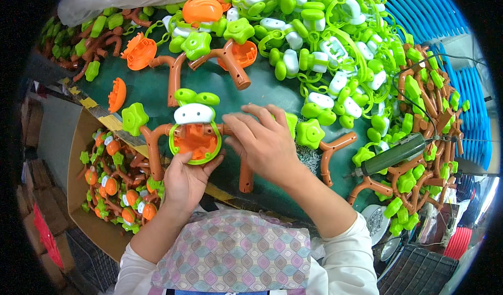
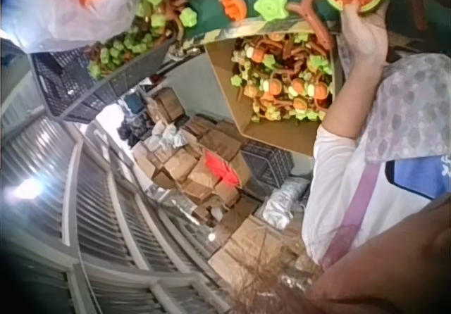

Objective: The person assembles small plastic toy components on a green worktable. They pick up orange and green plastic parts, align them, and use a green power drill to fasten them together. Completed units are placed into a cardboard box below the table.

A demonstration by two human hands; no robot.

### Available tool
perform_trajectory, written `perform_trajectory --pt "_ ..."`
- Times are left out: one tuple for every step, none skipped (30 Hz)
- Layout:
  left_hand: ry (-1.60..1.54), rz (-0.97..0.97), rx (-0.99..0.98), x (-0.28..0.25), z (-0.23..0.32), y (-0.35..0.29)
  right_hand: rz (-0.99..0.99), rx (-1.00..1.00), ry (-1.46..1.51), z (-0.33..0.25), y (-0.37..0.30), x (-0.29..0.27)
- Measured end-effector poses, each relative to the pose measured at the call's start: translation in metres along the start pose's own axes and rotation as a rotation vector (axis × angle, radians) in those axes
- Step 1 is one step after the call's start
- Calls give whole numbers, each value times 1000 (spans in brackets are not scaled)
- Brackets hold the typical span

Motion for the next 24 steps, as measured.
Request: perform_trajectory --pt "1 -66 -9 0 1 0 -88 37 50 3 -8 11" --pt "39 -60 19 -1 2 1 -176 72 99 5 -10 20" --pt "76 -53 46 -1 3 1 -253 123 122 8 -11 23" --pt "114 -48 74 0 4 0 -330 175 144 11 -11 22" --pt "128 -50 102 -3 3 1 -406 226 166 12 -7 22" --pt "144 -56 130 -6 -1 1 -211 131 168 8 8 12" --pt "160 -63 156 -9 -3 1 -16 37 166 0 27 6" --pt "204 -24 158 -11 -8 1 183 -57 146 -7 40 -1" --pt "251 6 156 -12 -10 -1 164 -172 180 -22 52 0" --pt "302 18 156 -11 -12 1 153 -284 198 -36 66 5" --pt "263 10 189 -9 -12 -1 -39 -338 27 -49 74 29" --pt "222 -5 220 -10 -12 -2 -232 -371 -151 -56 76 57" --pt "245 -18 221 -16 -11 2 -332 -346 -82 -55 82 72" --pt "267 -14 232 -22 -8 6 -432 -329 3 -56 87 83" --pt "260 -19 246 -17 -7 6 -430 -335 60 -53 89 85" --pt "252 -23 260 -10 -3 6 -429 -341 118 -48 91 84" --pt "270 -6 220 -10 0 6 -336 -433 75 -47 89 80" --pt "254 -26 195 -9 -1 8 -238 -471 77 -42 85 75" --pt "238 -44 170 -8 -3 11 -141 -512 79 -36 80 71" --pt "225 -64 141 -9 -5 14 -44 -550 78 -30 72 68" --pt "166 -51 77 -7 -8 13 -10 -542 154 -24 65 67" --pt "178 -50 67 -6 -13 13 -36 -524 154 -20 58 67" --pt "194 -41 61 -8 -16 10 -58 -509 164 -20 55 65" --pt "209 -32 55 -10 -18 9 -80 -493 173 -18 54 62"
Point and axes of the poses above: each hand's wrist, its own y-axis towards the middle knuckle, its own x-axis out of the palm, z = x × y, the point moved 4 cm from there along y, towards the middle knuckle, and after that the axes turned 4 degrees about x, right-handed, at the moved point
